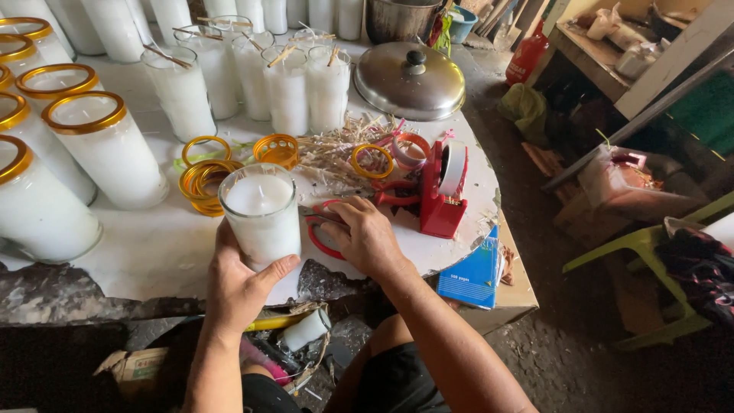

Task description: Assembling candle jars by fitting gold-colored rings onto the top rims and using tape for finishing.

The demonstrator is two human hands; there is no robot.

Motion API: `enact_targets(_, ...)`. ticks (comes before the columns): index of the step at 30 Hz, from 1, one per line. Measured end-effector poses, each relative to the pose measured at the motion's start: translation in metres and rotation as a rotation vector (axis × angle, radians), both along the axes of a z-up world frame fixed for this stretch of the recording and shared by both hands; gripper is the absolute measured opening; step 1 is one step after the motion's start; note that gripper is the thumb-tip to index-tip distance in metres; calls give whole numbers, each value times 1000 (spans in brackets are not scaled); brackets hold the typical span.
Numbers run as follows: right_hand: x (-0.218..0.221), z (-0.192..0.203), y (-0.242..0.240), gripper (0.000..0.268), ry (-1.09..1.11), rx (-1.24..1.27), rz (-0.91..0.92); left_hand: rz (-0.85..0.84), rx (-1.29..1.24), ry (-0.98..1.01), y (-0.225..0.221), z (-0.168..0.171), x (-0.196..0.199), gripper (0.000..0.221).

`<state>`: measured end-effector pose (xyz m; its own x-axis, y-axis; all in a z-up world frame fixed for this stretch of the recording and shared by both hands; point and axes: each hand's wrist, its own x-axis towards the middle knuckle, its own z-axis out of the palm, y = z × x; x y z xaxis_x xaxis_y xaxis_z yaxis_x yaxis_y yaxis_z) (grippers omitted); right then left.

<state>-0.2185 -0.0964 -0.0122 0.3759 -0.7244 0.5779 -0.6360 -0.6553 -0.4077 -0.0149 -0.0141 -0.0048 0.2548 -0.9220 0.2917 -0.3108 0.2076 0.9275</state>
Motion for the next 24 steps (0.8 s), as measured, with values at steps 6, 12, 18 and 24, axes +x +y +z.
enact_targets(6, -5, -16, -11, 31, 0, -18, -13, -7, -10, 32, 0, 2, -1, 102)
enact_targets(12, -4, -17, -11, 30, 2, -29, -25, -9, -13, 18, 0, -1, 1, 103)
enact_targets(18, -4, -14, -7, 29, -9, -24, -7, -3, -1, 32, 0, -5, 2, 104)
enact_targets(24, -4, -12, -7, 31, -3, -25, -3, 10, 19, 16, 1, -3, 3, 105)
